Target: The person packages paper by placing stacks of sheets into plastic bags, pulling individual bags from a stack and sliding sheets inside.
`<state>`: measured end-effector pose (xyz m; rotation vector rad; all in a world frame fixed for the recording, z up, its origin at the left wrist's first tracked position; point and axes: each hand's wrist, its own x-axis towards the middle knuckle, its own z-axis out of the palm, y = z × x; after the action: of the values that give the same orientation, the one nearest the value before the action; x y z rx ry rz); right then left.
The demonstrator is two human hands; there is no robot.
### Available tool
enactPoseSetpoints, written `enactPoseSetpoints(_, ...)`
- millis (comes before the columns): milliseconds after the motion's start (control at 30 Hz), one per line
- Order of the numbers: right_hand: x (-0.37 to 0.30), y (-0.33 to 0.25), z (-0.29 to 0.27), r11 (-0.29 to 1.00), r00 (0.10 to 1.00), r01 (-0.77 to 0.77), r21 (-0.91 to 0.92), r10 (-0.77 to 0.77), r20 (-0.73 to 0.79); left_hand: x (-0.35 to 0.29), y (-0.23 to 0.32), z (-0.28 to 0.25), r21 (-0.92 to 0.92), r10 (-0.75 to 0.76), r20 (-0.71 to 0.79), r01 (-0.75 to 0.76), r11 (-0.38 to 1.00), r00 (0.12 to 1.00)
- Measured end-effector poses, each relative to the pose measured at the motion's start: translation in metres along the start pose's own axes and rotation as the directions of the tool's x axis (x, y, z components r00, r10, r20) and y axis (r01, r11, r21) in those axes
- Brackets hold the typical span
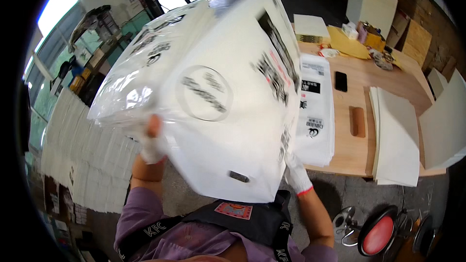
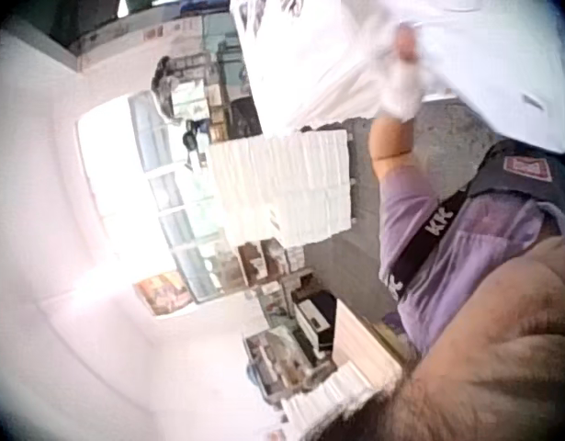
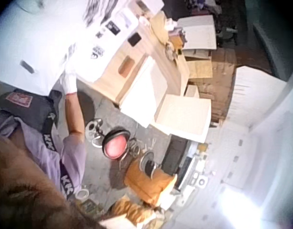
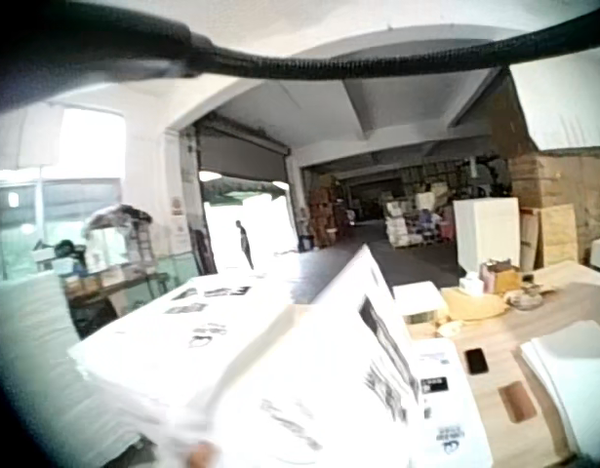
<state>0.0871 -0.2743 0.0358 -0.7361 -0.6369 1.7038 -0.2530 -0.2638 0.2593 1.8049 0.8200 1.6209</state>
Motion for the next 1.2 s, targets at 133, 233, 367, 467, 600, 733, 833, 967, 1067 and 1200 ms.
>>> enactPoseSetpoints(133, 0.073, -0.079, 0.127, 0.963, 0.952, 0.223, -0.153, -0.181, 0.245, 0.035, 0.075, -0.096, -0.419, -0.003, -0.373, -0.165, 0.893, 0.928)
enactPoseSetpoints(233, 0.134, -0.114, 0.22, 0.873, 0.885, 0.394, -0.289, -0.274, 0.377, 0.096, 0.123, -0.154, 0.132, 0.237, -0.468, -0.198, 0.971, 0.851)
enactPoseSetpoints(367, 0.173, -0.139, 0.34, 0.88, 0.873, 0.26, -0.398, -0.038, 0.486, 0.119, 0.108, -0.285, 0.446, 0.252, -0.609, 0.062, 0.893, 0.752)
enactPoseSetpoints(467, 0.192, -0.124, 0.363, 0.736, 0.848, 0.254, -0.627, 0.142, 0.51, 0.073, 0.048, -0.383, 0.785, 0.185, -0.527, 0.392, 0.48, 0.829)
enactPoseSetpoints(600, 0.185, -0.129, 0.359, 0.702, 0.855, 0.245, -0.668, 0.17, 0.491, -0.005, -0.043, -0.369, 0.526, 0.045, -0.705, 0.479, 0.703, 0.708)
enactPoseSetpoints(733, 0.182, -0.116, 0.27, 0.875, 0.859, 0.175, -0.451, 0.088, 0.504, -0.101, -0.153, -0.321, 0.219, 0.103, -0.918, 0.271, 0.937, 0.384)
enactPoseSetpoints(833, 0.148, -0.074, 0.145, 0.858, 0.932, 0.118, -0.5, 0.077, 0.354, -0.23, -0.251, -0.264, 0.093, -0.239, -0.889, 0.667, 0.739, 0.39)
enactPoseSetpoints(967, 0.077, -0.041, -0.044, 0.485, 0.997, -0.03, -0.874, -0.05, -0.062, -0.348, -0.352, -0.139, 0.995, -0.986, -0.009, 0.103, 0.009, 0.169)
enactPoseSetpoints(1067, -0.013, -0.058, -0.151, 0.064, 0.834, -0.308, -0.949, -0.463, -0.302, -0.337, -0.336, -0.027, 0.187, -0.917, 0.323, 0.934, 0.304, 0.234)
enactPoseSetpoints(1200, -0.098, -0.115, -0.221, -0.182, 0.479, -0.747, -0.64, -0.814, -0.328, -0.208, -0.241, 0.104, 0.496, -0.643, 0.656, 0.417, 0.762, 0.395)
